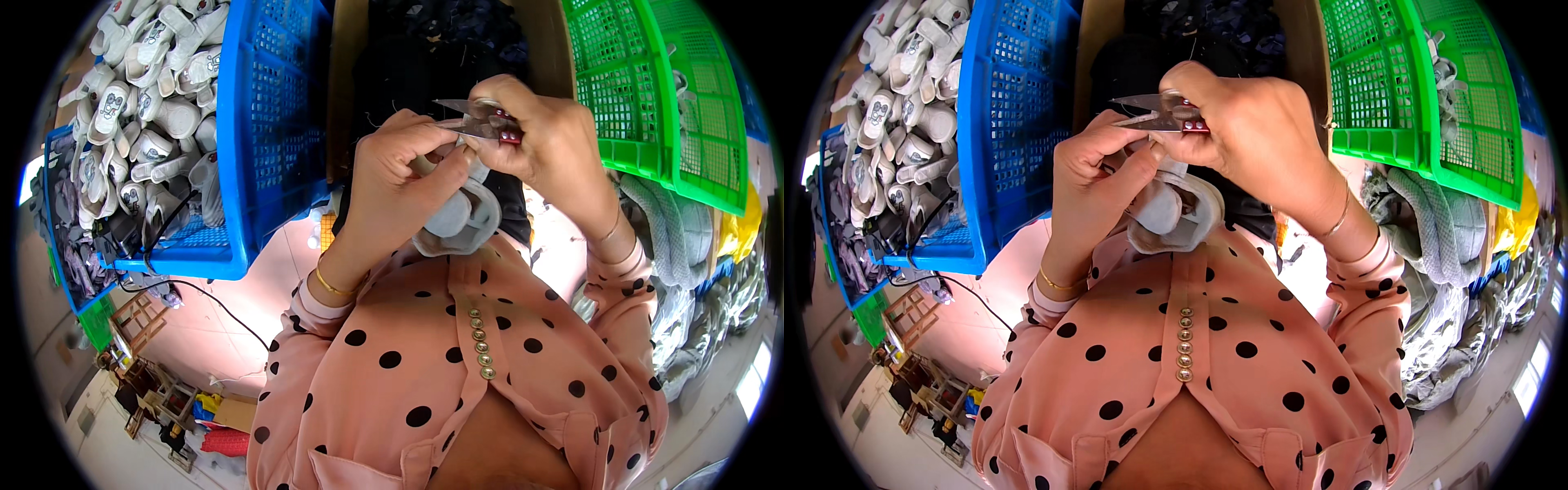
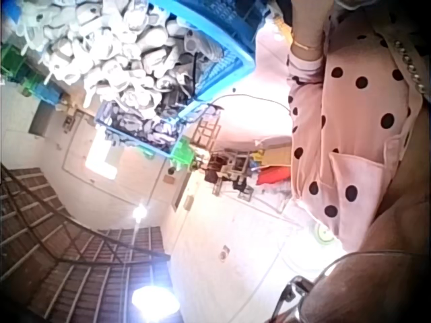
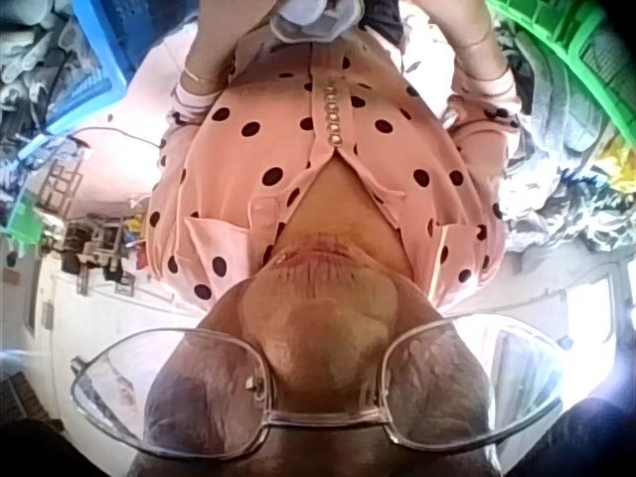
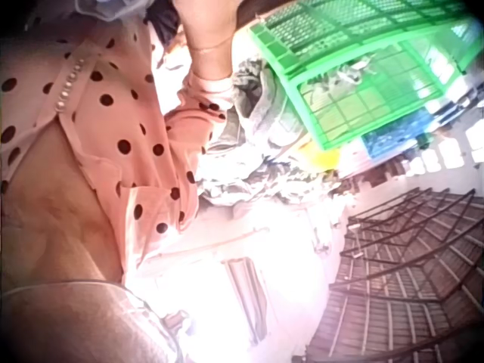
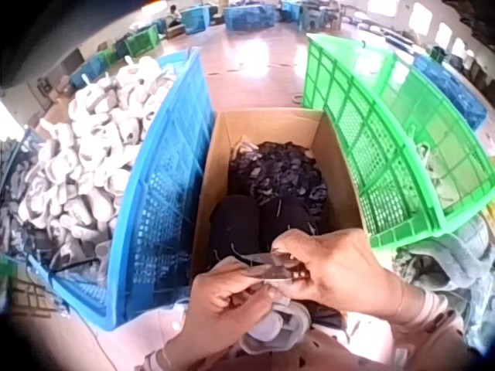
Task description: The person uses scissors to trim loose threads and excess fabric from the edges and straps of small white shoes. They handle the shoes one at a time, picking them from a blue basket, trimming them, and placing them back into the basket.
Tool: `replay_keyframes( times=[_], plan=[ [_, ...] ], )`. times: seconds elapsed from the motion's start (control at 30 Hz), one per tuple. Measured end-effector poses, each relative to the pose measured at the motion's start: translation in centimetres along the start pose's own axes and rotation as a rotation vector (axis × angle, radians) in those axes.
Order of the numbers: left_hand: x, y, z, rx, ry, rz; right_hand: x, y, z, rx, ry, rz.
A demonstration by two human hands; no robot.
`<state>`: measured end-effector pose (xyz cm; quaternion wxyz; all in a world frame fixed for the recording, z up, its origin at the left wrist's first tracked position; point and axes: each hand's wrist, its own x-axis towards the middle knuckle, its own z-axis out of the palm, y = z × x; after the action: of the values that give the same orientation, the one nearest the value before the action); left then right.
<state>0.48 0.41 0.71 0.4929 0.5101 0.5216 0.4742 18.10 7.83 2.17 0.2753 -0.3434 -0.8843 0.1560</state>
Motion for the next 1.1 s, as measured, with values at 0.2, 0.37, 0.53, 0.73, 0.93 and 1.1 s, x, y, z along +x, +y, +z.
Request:
replay_keyframes(
  times=[0.2, 0.37, 0.53, 0.73, 0.93, 1.1],
  plan=[
    [-0.2, -1.0, -0.7, -0.115, 0.06, -0.131, 1.3, 5.5, -1.7, -0.234, 0.191, 0.344],
    [0.2, -0.8, -1.1, -0.042, -0.017, -0.073, 1.0, 1.5, 0.5, -0.241, -0.028, 0.041],
    [0.2, -1.0, -1.4, -0.079, 0.041, -0.088, 1.3, 5.6, -1.2, -0.064, 0.149, 0.391],
    [0.6, -0.8, -1.1, -0.089, 0.015, -0.073, 1.7, 1.4, 0.5, 0.002, -0.102, 0.103],
    [0.4, -1.3, -1.8, -0.155, 0.066, -0.091, 1.3, 3.7, -0.5, -0.167, 0.123, 0.218],
    [0.6, -1.0, -1.7, -0.2, 0.075, -0.089, -0.4, 1.2, -0.9, -0.177, 0.049, 0.053]
  ],
)
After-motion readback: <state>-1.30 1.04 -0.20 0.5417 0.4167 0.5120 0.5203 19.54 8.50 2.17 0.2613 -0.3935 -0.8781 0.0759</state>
